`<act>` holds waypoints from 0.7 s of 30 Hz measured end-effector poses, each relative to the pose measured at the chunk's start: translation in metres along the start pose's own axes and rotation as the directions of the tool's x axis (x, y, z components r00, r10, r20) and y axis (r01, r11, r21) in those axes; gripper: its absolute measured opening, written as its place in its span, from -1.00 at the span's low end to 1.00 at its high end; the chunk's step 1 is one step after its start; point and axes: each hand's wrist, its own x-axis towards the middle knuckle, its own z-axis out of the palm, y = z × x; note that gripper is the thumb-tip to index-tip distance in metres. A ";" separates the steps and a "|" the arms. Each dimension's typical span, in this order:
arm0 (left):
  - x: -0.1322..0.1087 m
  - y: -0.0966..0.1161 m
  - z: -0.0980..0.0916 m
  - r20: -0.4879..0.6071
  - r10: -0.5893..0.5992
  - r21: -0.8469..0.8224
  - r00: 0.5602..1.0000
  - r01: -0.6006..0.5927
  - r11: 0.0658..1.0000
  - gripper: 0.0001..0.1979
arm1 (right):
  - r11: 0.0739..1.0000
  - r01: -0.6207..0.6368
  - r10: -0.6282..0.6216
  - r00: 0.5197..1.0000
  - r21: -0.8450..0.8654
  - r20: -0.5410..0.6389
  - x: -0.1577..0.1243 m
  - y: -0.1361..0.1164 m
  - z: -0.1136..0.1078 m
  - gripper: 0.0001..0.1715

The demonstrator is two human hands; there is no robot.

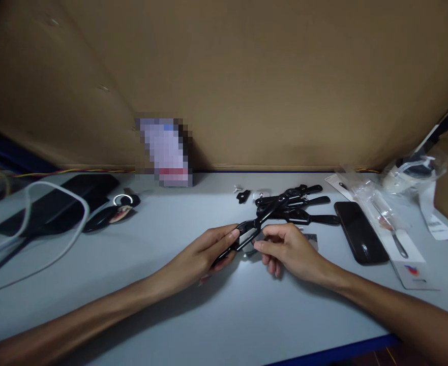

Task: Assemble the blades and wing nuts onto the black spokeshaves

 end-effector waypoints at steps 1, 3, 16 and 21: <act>0.000 0.000 0.000 0.010 0.006 0.015 1.000 -0.006 1.000 -0.56 | 1.000 -0.011 0.011 1.000 0.008 0.003 0.000 0.000 0.000 -0.63; 0.000 0.001 0.000 0.044 0.015 0.042 0.999 -0.017 0.999 -0.57 | 0.999 -0.020 0.020 1.000 0.036 0.006 0.000 0.001 0.001 -0.65; 0.002 -0.005 0.000 0.099 0.004 0.110 0.995 -0.015 0.994 -0.61 | 0.985 -0.004 -0.009 0.997 -0.174 -0.074 -0.003 -0.006 0.002 -0.71; 0.001 -0.003 -0.001 0.098 -0.001 0.105 0.995 -0.009 0.994 -0.64 | 0.975 0.007 -0.020 0.998 -0.224 -0.055 -0.001 -0.006 0.001 -0.64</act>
